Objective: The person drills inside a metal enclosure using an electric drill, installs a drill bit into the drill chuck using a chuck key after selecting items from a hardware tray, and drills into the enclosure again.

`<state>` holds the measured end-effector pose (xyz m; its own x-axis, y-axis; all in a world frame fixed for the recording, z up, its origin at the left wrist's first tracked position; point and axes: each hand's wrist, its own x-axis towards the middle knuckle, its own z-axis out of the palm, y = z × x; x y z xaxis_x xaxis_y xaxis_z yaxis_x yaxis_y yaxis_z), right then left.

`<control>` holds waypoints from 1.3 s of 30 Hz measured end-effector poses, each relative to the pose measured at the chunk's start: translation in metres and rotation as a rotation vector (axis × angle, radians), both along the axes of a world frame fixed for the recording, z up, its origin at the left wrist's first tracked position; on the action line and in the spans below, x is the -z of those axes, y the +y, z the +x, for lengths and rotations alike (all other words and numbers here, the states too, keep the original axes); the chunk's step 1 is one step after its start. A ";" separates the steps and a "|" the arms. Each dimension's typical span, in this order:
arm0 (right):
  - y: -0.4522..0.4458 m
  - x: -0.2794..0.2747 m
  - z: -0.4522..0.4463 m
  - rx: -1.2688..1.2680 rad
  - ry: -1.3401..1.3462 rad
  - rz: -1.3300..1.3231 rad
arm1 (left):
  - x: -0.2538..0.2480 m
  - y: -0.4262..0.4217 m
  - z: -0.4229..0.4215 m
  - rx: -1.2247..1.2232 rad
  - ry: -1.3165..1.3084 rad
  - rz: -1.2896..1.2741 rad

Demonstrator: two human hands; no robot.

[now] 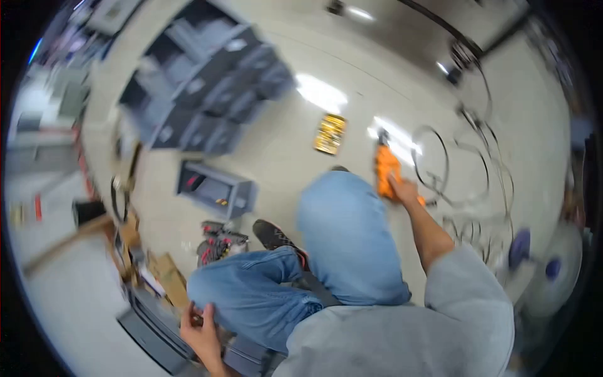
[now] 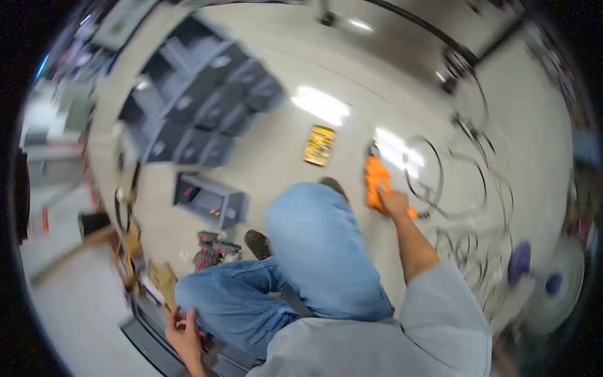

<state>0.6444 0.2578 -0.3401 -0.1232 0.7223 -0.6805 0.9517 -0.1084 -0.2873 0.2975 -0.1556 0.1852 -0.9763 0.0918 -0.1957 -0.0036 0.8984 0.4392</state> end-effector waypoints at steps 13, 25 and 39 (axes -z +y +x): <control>-0.006 -0.124 -0.041 0.372 0.729 -0.221 | 0.084 0.187 -0.032 0.708 -0.201 0.086; 0.018 -0.299 -0.117 -0.028 1.031 0.171 | 0.229 0.419 0.041 0.515 -1.449 1.003; 0.087 -0.056 0.045 0.503 0.094 0.578 | 0.185 0.368 -0.027 0.384 -1.263 1.427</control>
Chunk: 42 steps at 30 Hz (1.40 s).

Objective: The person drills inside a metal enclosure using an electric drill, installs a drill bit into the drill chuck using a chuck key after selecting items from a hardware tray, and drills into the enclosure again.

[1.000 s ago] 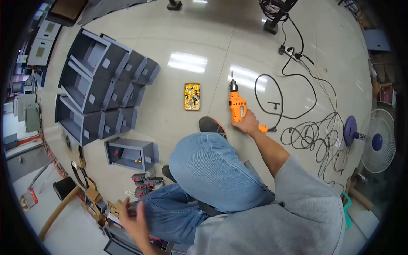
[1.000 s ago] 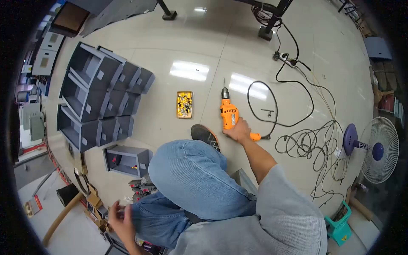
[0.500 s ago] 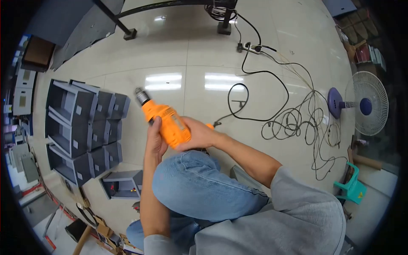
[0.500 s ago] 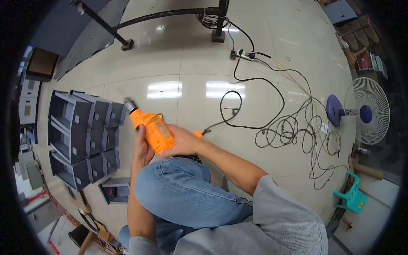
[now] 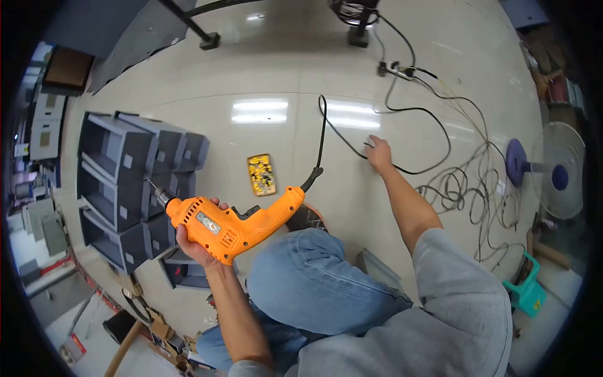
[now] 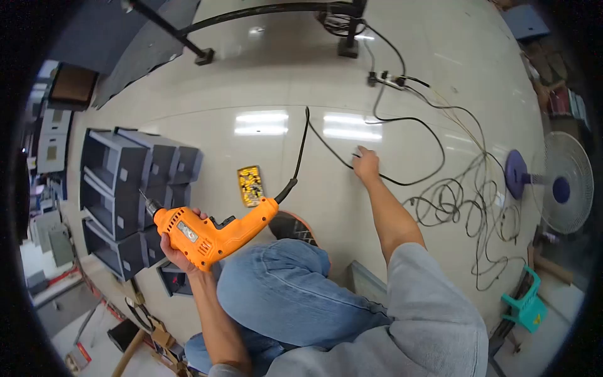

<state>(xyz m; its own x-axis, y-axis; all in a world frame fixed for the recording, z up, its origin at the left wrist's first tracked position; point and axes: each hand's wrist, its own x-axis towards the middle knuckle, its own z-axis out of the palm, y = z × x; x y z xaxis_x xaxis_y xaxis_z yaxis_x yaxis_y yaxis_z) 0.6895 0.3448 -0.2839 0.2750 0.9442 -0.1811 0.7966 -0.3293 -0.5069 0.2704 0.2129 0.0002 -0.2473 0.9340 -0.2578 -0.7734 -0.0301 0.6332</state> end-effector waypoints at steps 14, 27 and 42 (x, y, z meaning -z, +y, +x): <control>-0.032 -0.017 -0.024 0.282 0.308 0.004 | -0.118 -0.124 -0.052 0.002 0.225 -0.061; -0.014 -0.324 -0.064 -0.214 1.470 -0.091 | -0.087 -0.196 0.027 -0.014 0.279 -0.172; 0.005 -0.106 -0.267 -0.174 0.747 -0.733 | -0.045 -0.237 0.036 -0.207 0.333 -0.660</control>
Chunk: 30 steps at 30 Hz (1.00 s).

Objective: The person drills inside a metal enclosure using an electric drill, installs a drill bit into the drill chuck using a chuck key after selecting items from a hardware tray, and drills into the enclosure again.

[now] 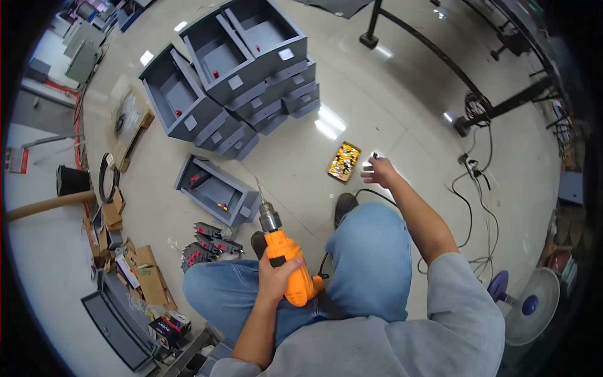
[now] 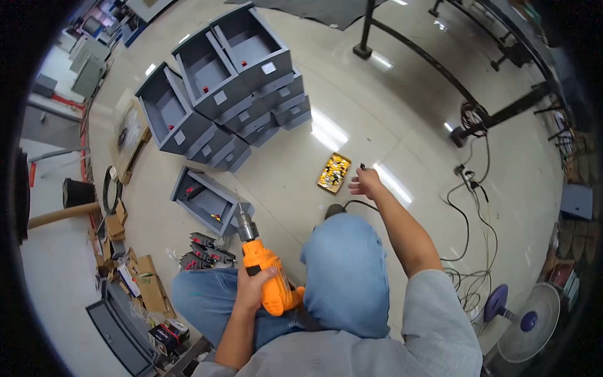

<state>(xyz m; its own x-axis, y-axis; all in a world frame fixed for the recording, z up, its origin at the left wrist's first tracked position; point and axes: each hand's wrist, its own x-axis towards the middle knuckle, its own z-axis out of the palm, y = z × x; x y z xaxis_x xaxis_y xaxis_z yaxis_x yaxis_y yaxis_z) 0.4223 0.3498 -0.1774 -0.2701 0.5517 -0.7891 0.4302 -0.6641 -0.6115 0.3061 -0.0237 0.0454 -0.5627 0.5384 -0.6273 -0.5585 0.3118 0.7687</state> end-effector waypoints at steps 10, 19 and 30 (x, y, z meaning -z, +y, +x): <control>-0.031 0.111 -0.107 -0.089 -0.319 0.302 | 0.015 0.018 -0.012 0.135 0.151 -0.124; 0.013 0.019 -0.102 -0.169 0.062 0.220 | 0.004 0.024 -0.023 0.041 0.149 0.023; 0.024 -0.128 -0.023 -0.999 -0.458 0.686 | -0.027 0.003 -0.015 -0.167 0.183 0.353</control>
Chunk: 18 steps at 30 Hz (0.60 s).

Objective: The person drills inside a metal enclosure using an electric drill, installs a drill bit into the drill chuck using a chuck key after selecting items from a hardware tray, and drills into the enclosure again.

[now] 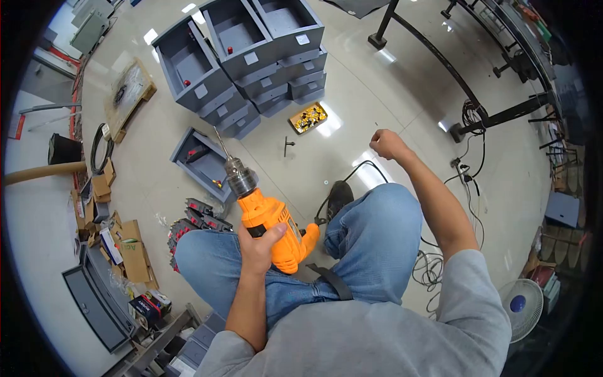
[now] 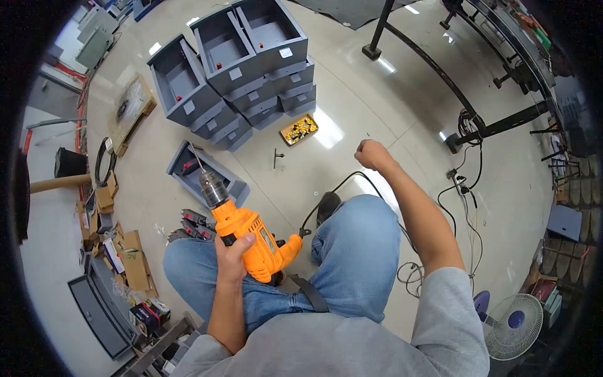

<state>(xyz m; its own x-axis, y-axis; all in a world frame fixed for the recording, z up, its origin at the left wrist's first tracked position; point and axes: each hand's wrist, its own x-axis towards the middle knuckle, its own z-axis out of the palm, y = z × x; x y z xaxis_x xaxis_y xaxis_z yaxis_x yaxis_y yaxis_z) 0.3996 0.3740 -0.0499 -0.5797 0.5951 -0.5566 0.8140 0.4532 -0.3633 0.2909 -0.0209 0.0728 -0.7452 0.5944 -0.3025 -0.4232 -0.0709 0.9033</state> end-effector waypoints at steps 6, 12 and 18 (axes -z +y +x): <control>-0.020 -0.023 -0.086 -0.563 -0.376 -0.241 | 0.010 -0.013 0.004 -0.060 -0.034 -0.167; -0.088 0.121 -0.210 -0.866 0.041 -0.117 | 0.014 -0.006 0.000 -0.160 -0.216 -0.280; -0.219 0.186 -0.266 -0.506 0.189 -0.175 | 0.016 -0.008 -0.013 -0.147 -0.289 -0.405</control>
